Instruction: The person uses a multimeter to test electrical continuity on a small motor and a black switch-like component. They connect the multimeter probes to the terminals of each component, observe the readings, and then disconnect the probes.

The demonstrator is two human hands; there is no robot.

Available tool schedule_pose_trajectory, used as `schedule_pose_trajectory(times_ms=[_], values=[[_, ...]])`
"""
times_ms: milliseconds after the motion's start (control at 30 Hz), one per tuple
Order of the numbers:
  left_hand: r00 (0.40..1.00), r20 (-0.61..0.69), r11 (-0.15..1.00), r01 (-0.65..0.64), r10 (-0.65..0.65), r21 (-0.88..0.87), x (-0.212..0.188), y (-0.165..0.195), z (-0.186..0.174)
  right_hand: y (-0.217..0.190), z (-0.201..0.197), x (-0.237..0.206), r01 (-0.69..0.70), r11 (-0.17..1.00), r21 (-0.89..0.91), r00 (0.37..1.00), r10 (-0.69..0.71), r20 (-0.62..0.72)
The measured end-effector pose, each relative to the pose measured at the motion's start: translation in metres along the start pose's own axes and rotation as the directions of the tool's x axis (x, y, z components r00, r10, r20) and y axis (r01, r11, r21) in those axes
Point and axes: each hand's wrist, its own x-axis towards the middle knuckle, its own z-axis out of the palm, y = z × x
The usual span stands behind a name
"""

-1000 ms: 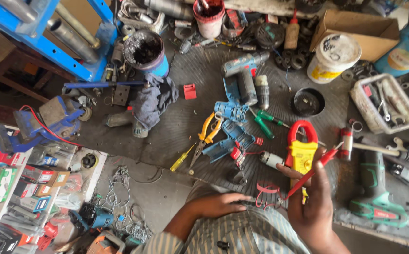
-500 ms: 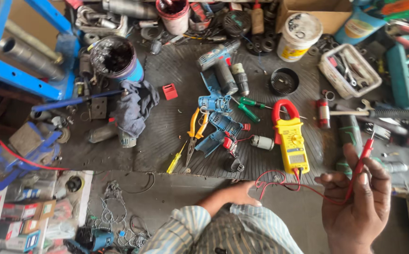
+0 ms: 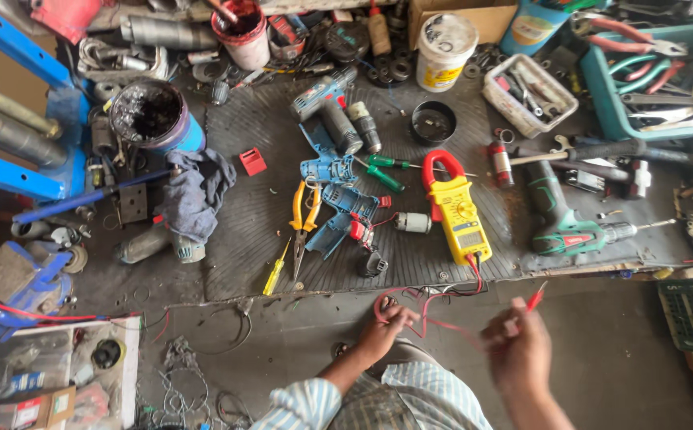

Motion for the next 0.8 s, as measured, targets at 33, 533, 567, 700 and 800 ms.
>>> schedule_pose_trajectory(times_ms=[33, 533, 567, 700, 800], values=[[0.987, -0.068, 0.984, 0.140, -0.148, -0.112, -0.003, 0.002, -0.001, 0.014, 0.004, 0.005, -0.146, 0.986, 0.078, 0.988, 0.149, -0.027], [0.838, -0.264, 0.839, 0.347, -0.478, -0.419, -0.059, 0.005, -0.003, 0.068, 0.053, 0.007, 0.246, 0.644, -0.725, 0.969, -0.163, 0.185], [0.855, -0.244, 0.851, 0.344, -0.459, -0.396, -0.062, 0.004, -0.001, 0.071, 0.050, 0.007, 0.198, 0.741, -0.641, 0.971, -0.058, 0.233], [0.820, -0.118, 0.689, 0.382, -0.560, -0.615, -0.067, 0.004, -0.002, 0.075, 0.045, 0.002, 0.181, 0.914, -0.364, 0.868, 0.026, 0.496], [0.628, 0.037, 0.294, 0.414, -0.777, -0.862, -0.066, 0.010, -0.012, 0.074, 0.046, -0.011, 0.175, 0.827, -0.535, 0.942, 0.017, 0.335]])
